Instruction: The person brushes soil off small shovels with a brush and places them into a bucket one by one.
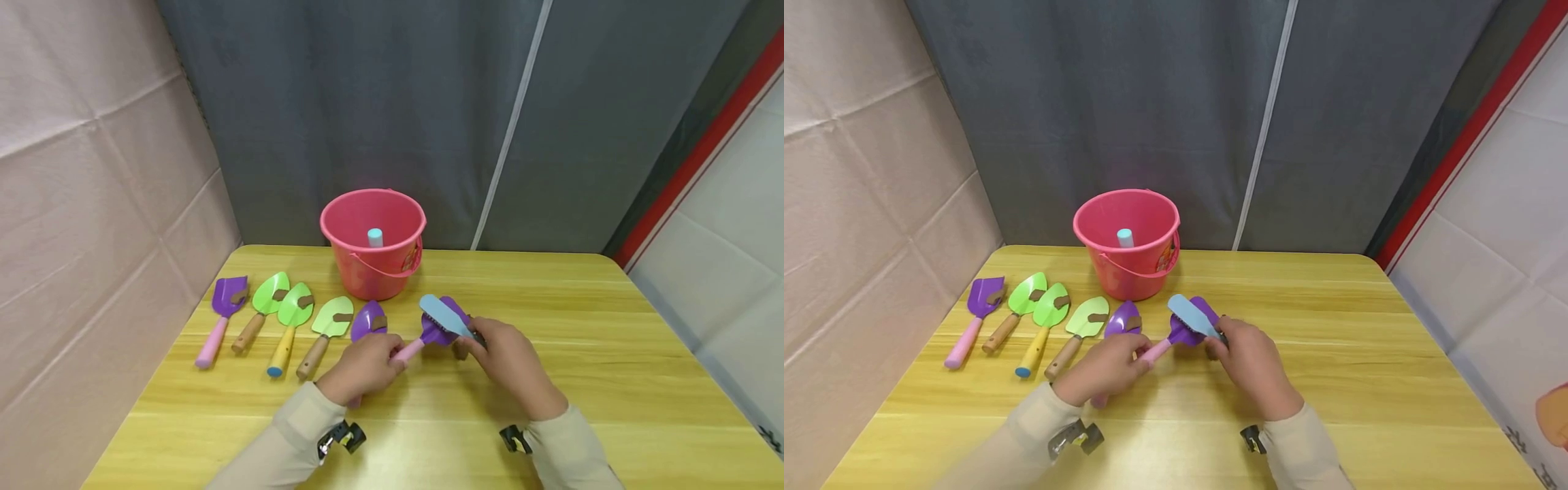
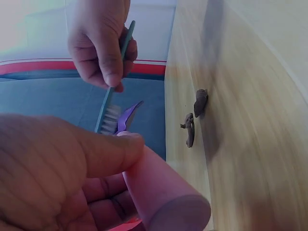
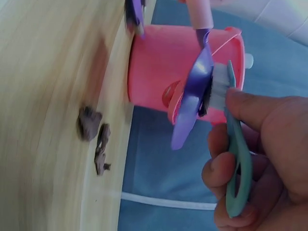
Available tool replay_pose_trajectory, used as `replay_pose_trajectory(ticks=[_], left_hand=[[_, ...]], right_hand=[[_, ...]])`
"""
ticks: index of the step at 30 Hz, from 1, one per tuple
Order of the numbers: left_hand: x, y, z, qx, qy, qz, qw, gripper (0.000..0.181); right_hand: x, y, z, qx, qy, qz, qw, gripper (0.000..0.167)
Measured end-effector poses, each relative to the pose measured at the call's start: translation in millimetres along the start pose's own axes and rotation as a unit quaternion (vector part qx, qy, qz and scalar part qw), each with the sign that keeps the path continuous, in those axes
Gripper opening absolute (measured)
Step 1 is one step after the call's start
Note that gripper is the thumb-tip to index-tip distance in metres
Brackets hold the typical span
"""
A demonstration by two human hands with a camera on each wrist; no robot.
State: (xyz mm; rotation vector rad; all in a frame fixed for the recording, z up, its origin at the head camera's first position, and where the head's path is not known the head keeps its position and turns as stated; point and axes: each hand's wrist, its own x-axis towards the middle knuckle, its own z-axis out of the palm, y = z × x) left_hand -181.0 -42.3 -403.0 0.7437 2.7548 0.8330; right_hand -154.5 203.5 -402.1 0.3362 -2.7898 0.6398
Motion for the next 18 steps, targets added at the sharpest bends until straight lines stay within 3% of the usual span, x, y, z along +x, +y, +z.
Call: replay_pose_trajectory(ticks=[6,14,18], left_hand=[[-0.8,0.0,-0.9,0.004,-0.003,0.003,1.0000,0.012],[-1.2,-3.2,0.7,0.008,-0.006,-0.003,0.9999,0.006],[-1.5,-4.4,1.0,0.006,-0.010,-0.015,0.9998,0.006]], right_hand=[[-0.7,13,-4,-0.015,0.028,0.031,0.9990,0.017],[1.7,27,-2,-0.018,0.021,0.063,0.9977,0.016],[0.7,18,-2,-0.007,0.022,0.046,0.9987,0.014]])
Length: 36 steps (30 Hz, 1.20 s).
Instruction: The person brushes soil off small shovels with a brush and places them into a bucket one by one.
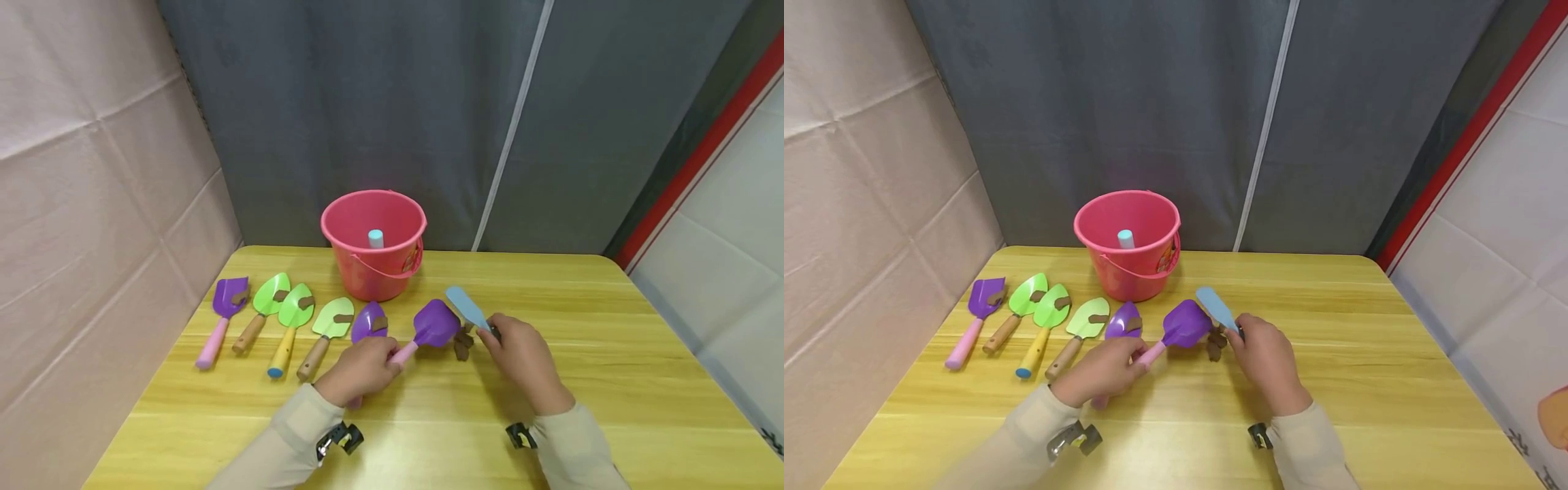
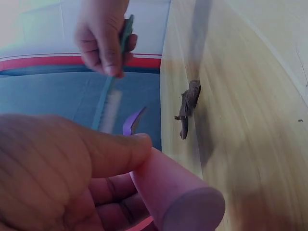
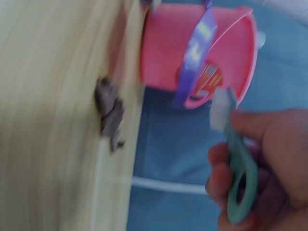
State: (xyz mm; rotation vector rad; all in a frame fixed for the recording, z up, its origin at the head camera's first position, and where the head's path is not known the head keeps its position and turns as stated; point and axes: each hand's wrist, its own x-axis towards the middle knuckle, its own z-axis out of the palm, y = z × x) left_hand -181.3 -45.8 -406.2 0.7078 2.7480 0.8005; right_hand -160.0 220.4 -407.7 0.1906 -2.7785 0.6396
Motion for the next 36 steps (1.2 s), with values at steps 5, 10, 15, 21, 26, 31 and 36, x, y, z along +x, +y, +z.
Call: replay_pose_trajectory(ticks=[5,10,15,21,26,31,36], left_hand=[[0.8,1.3,2.1,-0.001,-0.009,-0.005,0.9999,0.007],[0.7,1.8,3.7,-0.009,-0.009,-0.002,0.9999,0.007],[-1.0,1.5,2.9,-0.013,-0.006,-0.004,0.9999,0.007],[-2.0,1.5,1.6,-0.015,-0.010,-0.008,0.9998,0.008],[-1.8,2.7,1.1,-0.016,-0.012,-0.011,0.9997,0.009],[-0.5,3.8,2.8,-0.016,-0.014,-0.007,0.9997,0.009],[-0.5,3.9,3.6,-0.026,-0.023,-0.013,0.9993,0.010]], right_hand=[[-6.1,-21,5,0.017,-0.037,-0.083,0.9957,0.012],[-7.3,-24,10,0.003,-0.044,-0.083,0.9956,0.017],[-3.6,-7,10,0.006,-0.024,-0.033,0.9992,0.014],[1.9,4,4,-0.001,-0.007,0.011,0.9999,0.014],[-0.3,-12,2,0.014,-0.014,-0.042,0.9989,0.011],[-7.5,-27,6,-0.006,-0.043,-0.105,0.9935,0.017],[-5.1,-17,12,0.007,-0.031,-0.067,0.9972,0.015]])
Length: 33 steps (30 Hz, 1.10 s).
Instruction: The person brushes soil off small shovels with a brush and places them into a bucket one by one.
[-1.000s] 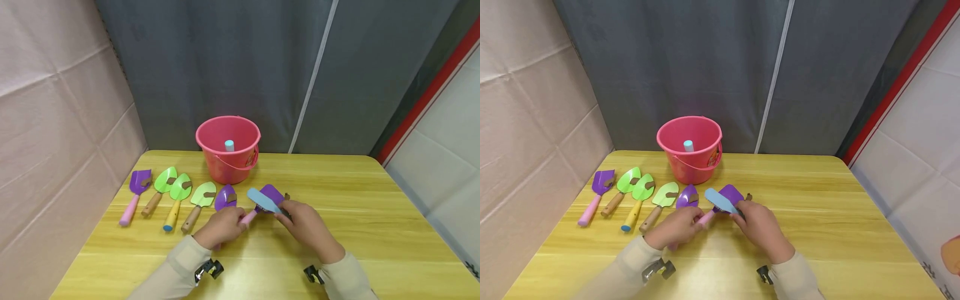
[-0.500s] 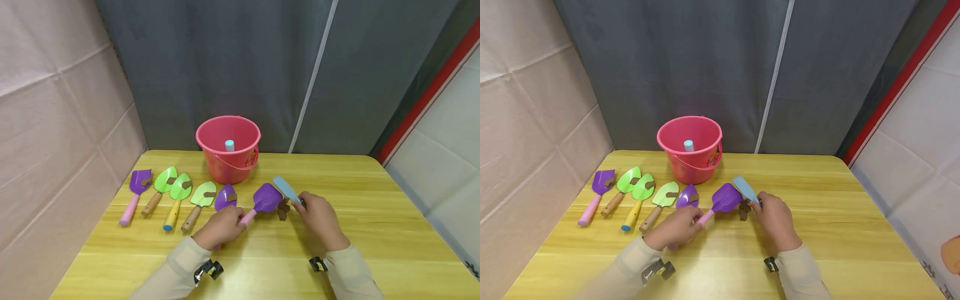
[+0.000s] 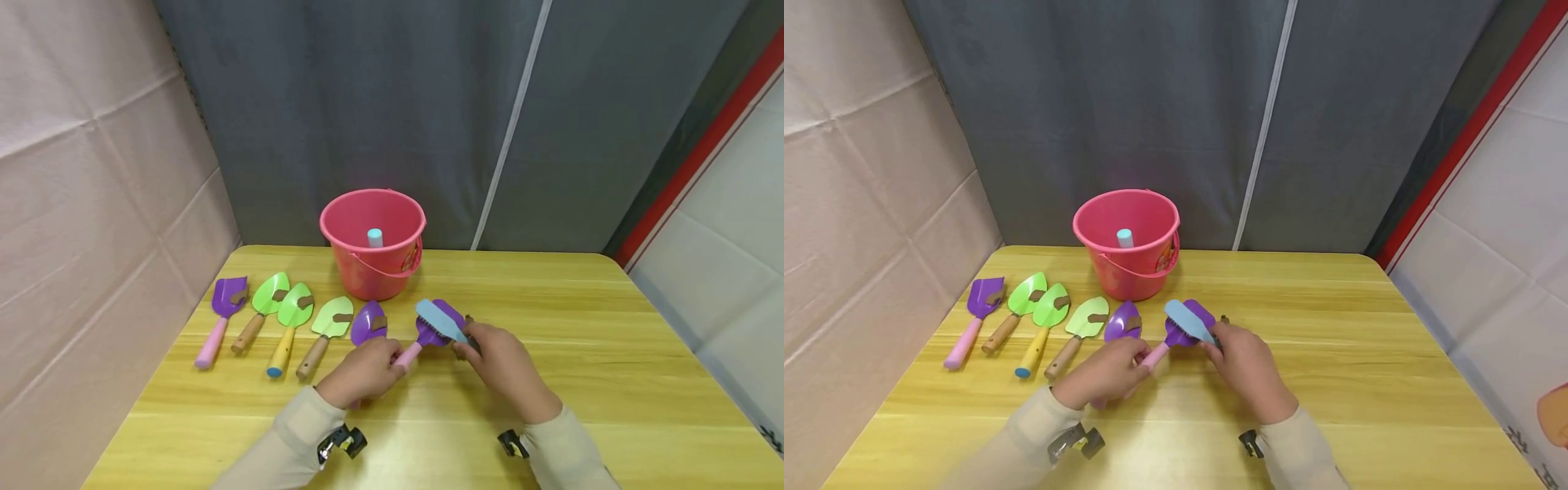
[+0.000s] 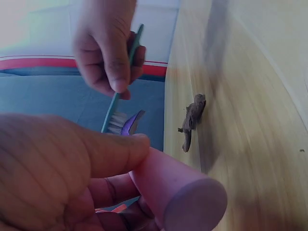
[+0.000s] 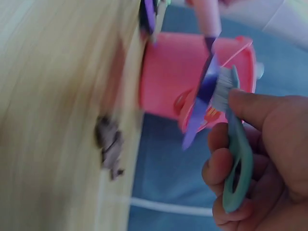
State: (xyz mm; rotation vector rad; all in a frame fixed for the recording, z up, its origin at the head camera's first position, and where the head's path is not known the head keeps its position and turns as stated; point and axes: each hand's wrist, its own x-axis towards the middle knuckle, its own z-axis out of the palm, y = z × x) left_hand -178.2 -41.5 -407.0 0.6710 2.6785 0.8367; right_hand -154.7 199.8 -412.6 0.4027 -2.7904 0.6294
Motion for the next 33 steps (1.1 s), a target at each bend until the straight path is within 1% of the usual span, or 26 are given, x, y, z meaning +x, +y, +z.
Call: replay_pose_trajectory(ticks=[3,6,9,11,13,15,17,19,21,23,27,30,31,33], left_hand=[[-1.7,-0.7,-0.6,-0.007,-0.004,-0.007,0.9999,0.011],[-3.0,-1.7,-0.5,-0.017,-0.006,-0.011,0.9998,0.010],[-3.4,-2.2,-0.3,-0.022,-0.005,-0.011,0.9997,0.010],[-2.7,-2.4,-0.3,-0.019,-0.002,-0.009,0.9998,0.010],[-1.7,-2.1,-0.5,-0.013,0.001,-0.006,0.9999,0.010],[-0.4,-2.1,-0.7,-0.008,0.002,-0.003,1.0000,0.011],[0.3,-1.7,-1.1,-0.005,0.001,-0.001,1.0000,0.011],[0.4,-1.5,-1.1,-0.005,0.000,0.003,1.0000,0.011],[0.2,-1.7,-0.9,-0.005,-0.003,0.002,1.0000,0.011],[-0.4,-1.9,-0.9,-0.005,-0.004,0.002,1.0000,0.011],[-1.1,-3.4,-0.5,-0.007,-0.002,-0.002,1.0000,0.010],[-1.4,-4.3,-0.2,-0.012,0.000,-0.004,0.9999,0.009],[-1.6,-4.3,0.0,-0.016,0.000,-0.005,0.9999,0.009],[-2.4,-3.9,-0.1,-0.018,-0.001,-0.005,0.9998,0.010]], right_hand=[[1.9,13,2,0.012,0.004,0.041,0.9991,0.013],[2.8,24,2,0.008,0.006,0.077,0.9970,0.014],[3.6,25,-1,0.002,0.018,0.092,0.9956,0.015],[3.9,20,-4,0.003,0.023,0.086,0.9961,0.015],[4.5,11,-5,0.008,0.021,0.062,0.9978,0.014],[4.1,0,-5,0.009,0.010,0.029,0.9995,0.014],[3.5,-9,-4,0.006,-0.007,0.002,1.0000,0.018],[2.7,-14,-2,-0.002,-0.017,-0.012,0.9998,0.021],[2.7,-13,0,-0.006,-0.017,-0.011,0.9998,0.022],[3.7,-6,2,-0.006,-0.011,0.002,0.9999,0.022],[8.2,12,1,0.000,-0.009,0.042,0.9991,0.017],[9.7,17,-3,-0.008,-0.001,0.069,0.9976,0.016],[9.3,16,-4,-0.007,0.003,0.072,0.9973,0.016],[7.5,11,-4,-0.004,0.010,0.053,0.9985,0.015]])
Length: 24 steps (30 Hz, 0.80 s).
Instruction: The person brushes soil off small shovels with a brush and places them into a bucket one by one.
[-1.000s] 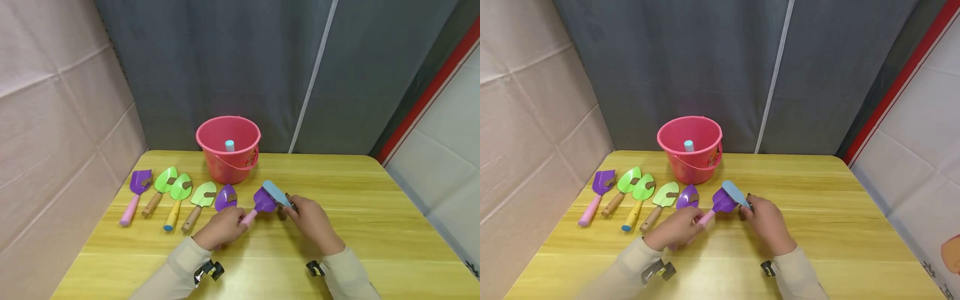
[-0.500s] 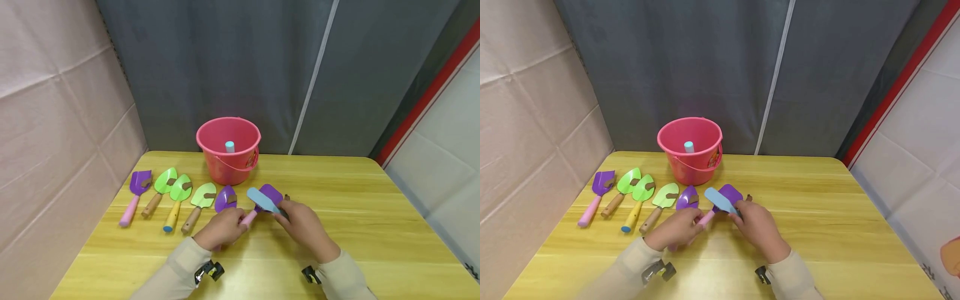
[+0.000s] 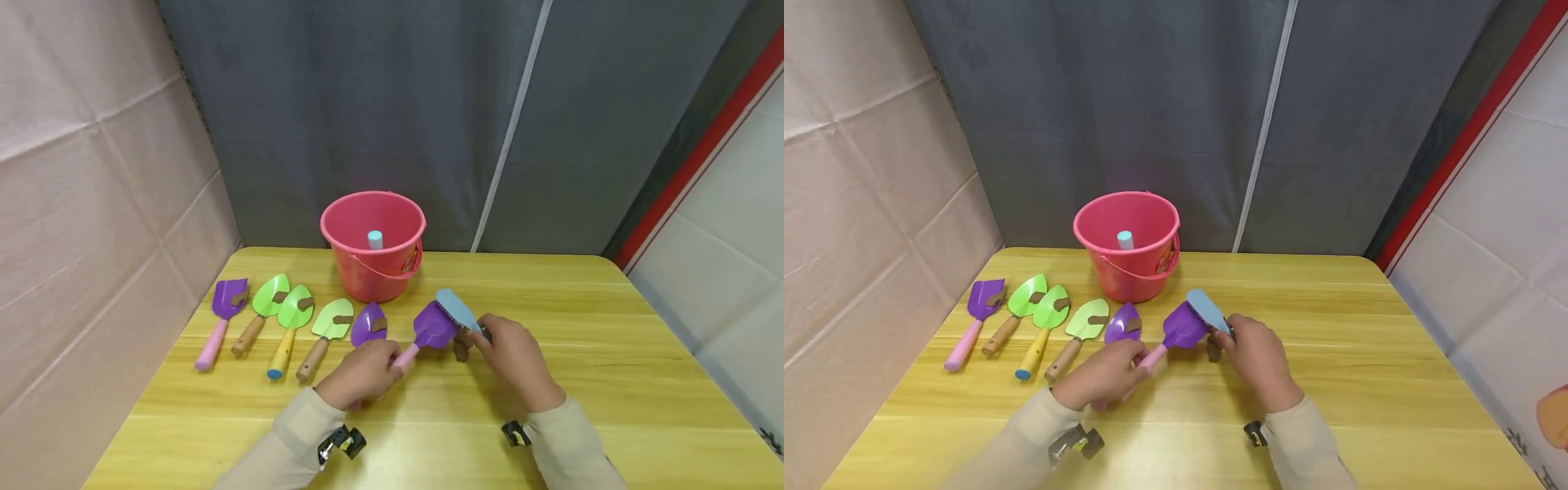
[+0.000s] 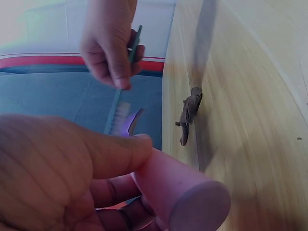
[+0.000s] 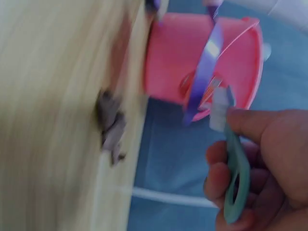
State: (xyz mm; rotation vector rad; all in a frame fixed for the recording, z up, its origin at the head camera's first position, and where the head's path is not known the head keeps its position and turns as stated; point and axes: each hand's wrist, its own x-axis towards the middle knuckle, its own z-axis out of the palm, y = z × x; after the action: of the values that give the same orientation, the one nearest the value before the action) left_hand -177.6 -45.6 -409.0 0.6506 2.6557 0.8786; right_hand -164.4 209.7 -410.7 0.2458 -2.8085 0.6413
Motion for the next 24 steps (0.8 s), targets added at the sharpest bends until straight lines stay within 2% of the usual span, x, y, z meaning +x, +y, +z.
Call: replay_pose_trajectory(ticks=[5,7,9,14,18,21,24], left_hand=[[0.7,1.1,0.5,0.004,-0.001,0.010,0.9999,0.009],[1.4,1.8,0.4,0.003,-0.001,0.012,0.9999,0.009],[1.8,2.6,-0.2,0.006,0.001,0.014,0.9999,0.010],[0.1,3.9,-0.9,0.009,-0.003,0.006,0.9999,0.014],[-1.0,3.6,-1.1,0.005,-0.005,0.002,1.0000,0.013],[-1.7,3.3,-1.5,-0.003,-0.006,0.000,1.0000,0.011],[-2.4,3.3,-1.9,-0.010,-0.010,-0.002,0.9999,0.012]], right_hand=[[-7.0,-16,1,0.006,-0.021,-0.106,0.9941,0.015],[-8.0,-19,2,-0.003,-0.029,-0.125,0.9918,0.018],[-7.2,-17,2,-0.010,-0.032,-0.117,0.9926,0.022],[-1.2,-1,2,-0.007,-0.029,-0.042,0.9987,0.018],[4.3,11,0,-0.042,-0.018,-0.004,0.9989,0.018],[6.2,10,-3,-0.054,-0.006,-0.005,0.9985,0.018],[4.8,-1,-7,-0.027,-0.016,-0.042,0.9986,0.014]])
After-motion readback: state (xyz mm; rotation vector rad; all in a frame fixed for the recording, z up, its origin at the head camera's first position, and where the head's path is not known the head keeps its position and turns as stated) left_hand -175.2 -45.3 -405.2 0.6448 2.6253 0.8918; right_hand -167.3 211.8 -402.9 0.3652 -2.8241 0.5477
